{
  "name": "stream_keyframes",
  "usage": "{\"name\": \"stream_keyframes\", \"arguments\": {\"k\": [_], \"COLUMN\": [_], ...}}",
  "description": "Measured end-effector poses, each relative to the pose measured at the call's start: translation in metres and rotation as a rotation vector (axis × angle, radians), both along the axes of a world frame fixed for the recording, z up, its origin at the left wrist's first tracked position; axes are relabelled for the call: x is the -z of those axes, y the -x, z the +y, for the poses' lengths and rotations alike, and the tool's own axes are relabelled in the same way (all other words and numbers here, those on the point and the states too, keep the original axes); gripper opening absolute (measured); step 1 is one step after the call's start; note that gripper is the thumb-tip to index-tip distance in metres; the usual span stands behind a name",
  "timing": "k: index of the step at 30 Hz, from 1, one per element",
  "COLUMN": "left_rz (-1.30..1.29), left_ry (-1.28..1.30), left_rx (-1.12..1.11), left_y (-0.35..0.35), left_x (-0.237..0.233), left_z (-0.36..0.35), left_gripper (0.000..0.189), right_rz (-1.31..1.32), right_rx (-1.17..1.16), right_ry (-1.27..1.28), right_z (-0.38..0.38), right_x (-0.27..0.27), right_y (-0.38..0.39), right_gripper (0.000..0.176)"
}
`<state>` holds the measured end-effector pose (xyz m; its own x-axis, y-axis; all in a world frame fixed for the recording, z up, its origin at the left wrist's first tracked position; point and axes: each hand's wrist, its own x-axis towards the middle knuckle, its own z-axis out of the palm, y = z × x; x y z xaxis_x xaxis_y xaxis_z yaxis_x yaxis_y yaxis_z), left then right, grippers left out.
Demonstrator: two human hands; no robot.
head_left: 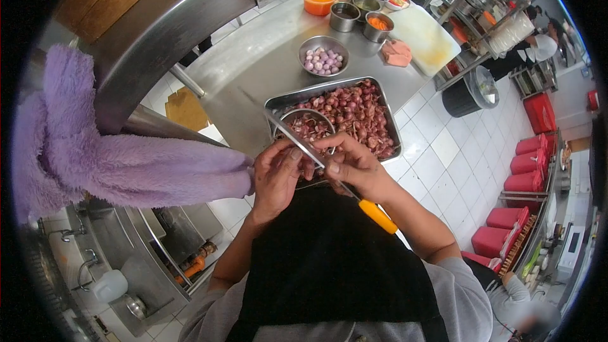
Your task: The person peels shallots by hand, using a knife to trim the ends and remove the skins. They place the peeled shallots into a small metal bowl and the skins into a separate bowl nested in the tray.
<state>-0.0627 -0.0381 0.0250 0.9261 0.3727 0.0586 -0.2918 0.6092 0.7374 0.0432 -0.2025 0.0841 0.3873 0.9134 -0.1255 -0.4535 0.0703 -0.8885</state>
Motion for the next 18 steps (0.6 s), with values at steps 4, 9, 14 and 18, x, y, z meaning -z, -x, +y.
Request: {"name": "stream_keyframes", "arguments": {"k": [4, 9, 14, 18], "left_rz": [0.001, 0.075, 0.116, 0.09], "left_ry": [0.089, 0.191, 0.016, 0.05], "left_rx": [0.08, 0.035, -0.032, -0.014], "left_y": [-0.004, -0.007, -0.009, -0.01], "left_x": [-0.01, -0.012, -0.007, -0.004], "left_z": [-0.003, -0.006, -0.006, -0.005], "left_gripper": [0.022, 0.021, 0.02, 0.019], "right_rz": [0.208, 0.121, 0.178, 0.243], "right_rx": [-0.009, 0.046, 0.051, 0.054], "right_ry": [-0.04, 0.003, 0.012, 0.022], "right_z": [0.0, 0.002, 0.002, 0.004], "right_x": [0.011, 0.009, 0.016, 0.011], "right_y": [-0.005, -0.001, -0.003, -0.003], "right_gripper": [0.039, 0.039, 0.039, 0.039]}}
